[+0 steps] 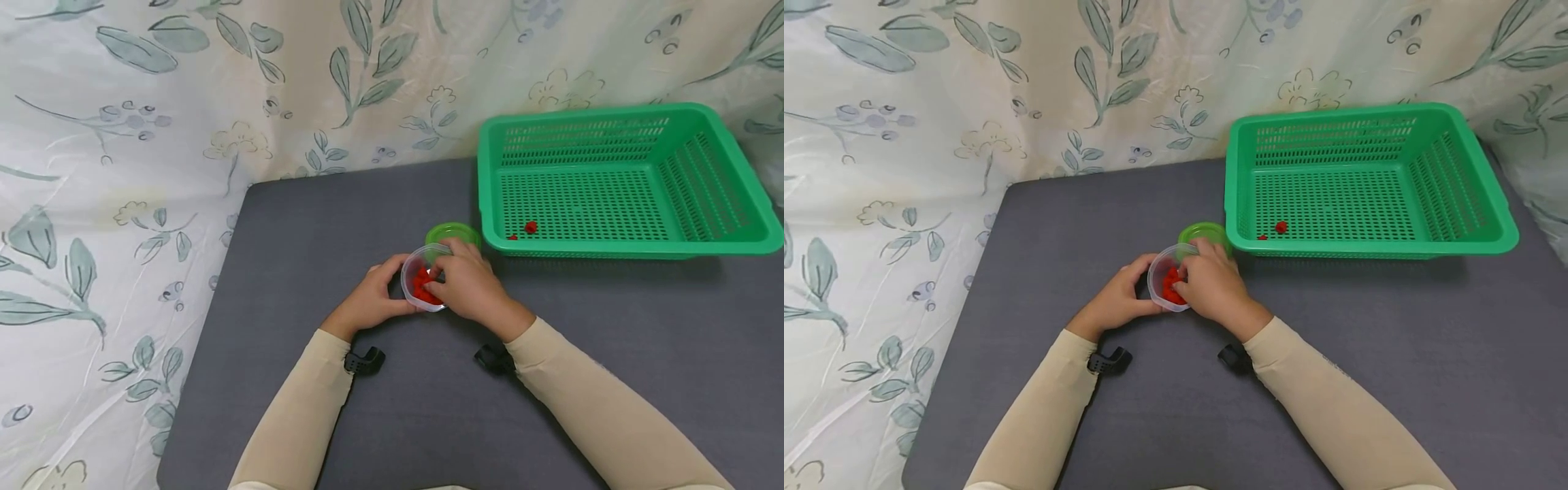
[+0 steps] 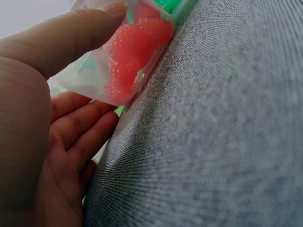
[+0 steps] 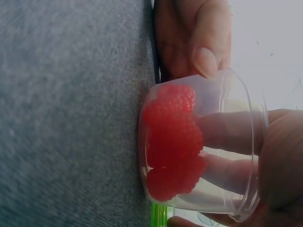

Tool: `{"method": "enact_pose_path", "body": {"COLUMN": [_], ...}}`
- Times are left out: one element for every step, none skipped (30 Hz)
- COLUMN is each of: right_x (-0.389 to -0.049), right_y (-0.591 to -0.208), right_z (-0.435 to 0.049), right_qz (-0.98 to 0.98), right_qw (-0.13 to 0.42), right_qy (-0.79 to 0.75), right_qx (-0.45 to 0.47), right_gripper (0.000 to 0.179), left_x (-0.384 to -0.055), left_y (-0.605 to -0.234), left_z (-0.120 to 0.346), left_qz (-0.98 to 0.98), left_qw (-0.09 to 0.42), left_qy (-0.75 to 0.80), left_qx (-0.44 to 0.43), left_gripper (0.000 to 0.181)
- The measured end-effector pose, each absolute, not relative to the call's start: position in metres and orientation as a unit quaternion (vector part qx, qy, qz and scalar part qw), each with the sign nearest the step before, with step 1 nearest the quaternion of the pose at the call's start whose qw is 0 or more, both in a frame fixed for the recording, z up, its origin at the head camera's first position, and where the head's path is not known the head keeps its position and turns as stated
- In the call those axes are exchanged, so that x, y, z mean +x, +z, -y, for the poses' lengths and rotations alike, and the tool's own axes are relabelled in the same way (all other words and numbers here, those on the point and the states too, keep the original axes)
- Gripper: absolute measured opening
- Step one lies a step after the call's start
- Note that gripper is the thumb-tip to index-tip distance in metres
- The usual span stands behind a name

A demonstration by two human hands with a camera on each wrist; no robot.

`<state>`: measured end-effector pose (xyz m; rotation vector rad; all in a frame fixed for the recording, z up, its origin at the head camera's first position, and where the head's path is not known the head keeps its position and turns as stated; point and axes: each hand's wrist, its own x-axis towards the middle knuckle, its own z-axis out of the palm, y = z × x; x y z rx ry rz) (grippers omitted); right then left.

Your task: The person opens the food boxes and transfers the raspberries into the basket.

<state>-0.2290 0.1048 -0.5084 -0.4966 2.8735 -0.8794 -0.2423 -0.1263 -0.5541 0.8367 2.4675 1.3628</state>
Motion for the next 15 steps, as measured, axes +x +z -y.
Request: {"method": "enact_pose_path", "body": {"right_x": [-0.2288, -0.2287, -0.2286, -0.2283, -0.2282, -0.2283, -0.2284, -0.2285, -0.2287, -0.2287, -0.2289, -0.2290, -0.2290, -0.2291, -0.2291], "right_y": [-0.5082, -0.5079, -0.5077, -0.5072, -0.5069, -0.5067, -0.5065, -0.5062, -0.5062, -0.5058, -0.5054, -0.5046, -0.5037, -0.5025, -0.5012], "right_z": [-0.1047, -0.1048, -0.1049, -0.1051, -0.1054, -0.1057, -0.1061, -0.1064, -0.1068, -0.1072, -0.1077, -0.1082, -0.1088, -0.1094, -0.1102], "right_qz": [-0.942, -0.942, -0.941, -0.940, -0.940, -0.940, -0.939, -0.939, -0.938, -0.938, -0.937, -0.937, -0.936, -0.935, -0.934], "right_qw": [0.047, 0.047, 0.046, 0.044, 0.043, 0.042, 0.041, 0.039, 0.038, 0.036, 0.032, 0.027, 0.020, 0.013, 0.007], "right_qy": [-0.289, -0.290, -0.292, -0.293, -0.295, -0.295, -0.296, -0.297, -0.298, -0.298, -0.299, -0.299, -0.299, -0.300, -0.302], "right_qx": [-0.163, -0.164, -0.164, -0.166, -0.167, -0.168, -0.169, -0.171, -0.173, -0.175, -0.177, -0.181, -0.185, -0.189, -0.192], "right_gripper": [0.016, 0.016, 0.016, 0.016, 0.017, 0.017, 0.017, 0.017, 0.017, 0.016, 0.016, 0.016, 0.015, 0.015, 0.015], "left_x": [-0.2421, -0.2417, -0.2413, -0.2414, -0.2416, -0.2419, -0.2423, -0.2427, -0.2435, -0.2439, -0.2441, -0.2445, -0.2449, -0.2452, -0.2463], "left_y": [-0.5537, -0.5535, -0.5532, -0.5536, -0.5539, -0.5542, -0.5550, -0.5556, -0.5568, -0.5570, -0.5572, -0.5576, -0.5583, -0.5584, -0.5610], "left_z": [0.1264, 0.1266, 0.1266, 0.1266, 0.1266, 0.1264, 0.1266, 0.1266, 0.1266, 0.1265, 0.1265, 0.1266, 0.1268, 0.1267, 0.1273], "left_qz": [-0.836, -0.836, -0.836, -0.836, -0.835, -0.834, -0.834, -0.832, -0.831, -0.830, -0.828, -0.825, -0.822, -0.819, -0.818], "left_qw": [0.102, 0.103, 0.105, 0.106, 0.106, 0.105, 0.104, 0.103, 0.100, 0.098, 0.097, 0.096, 0.095, 0.095, 0.092], "left_qy": [0.461, 0.461, 0.461, 0.462, 0.463, 0.464, 0.463, 0.464, 0.465, 0.466, 0.467, 0.470, 0.473, 0.477, 0.478], "left_qx": [0.281, 0.279, 0.277, 0.277, 0.278, 0.280, 0.281, 0.284, 0.289, 0.292, 0.294, 0.298, 0.300, 0.304, 0.307], "left_gripper": [0.078, 0.078, 0.079, 0.079, 0.078, 0.078, 0.078, 0.078, 0.077, 0.077, 0.077, 0.077, 0.077, 0.077, 0.077]}}
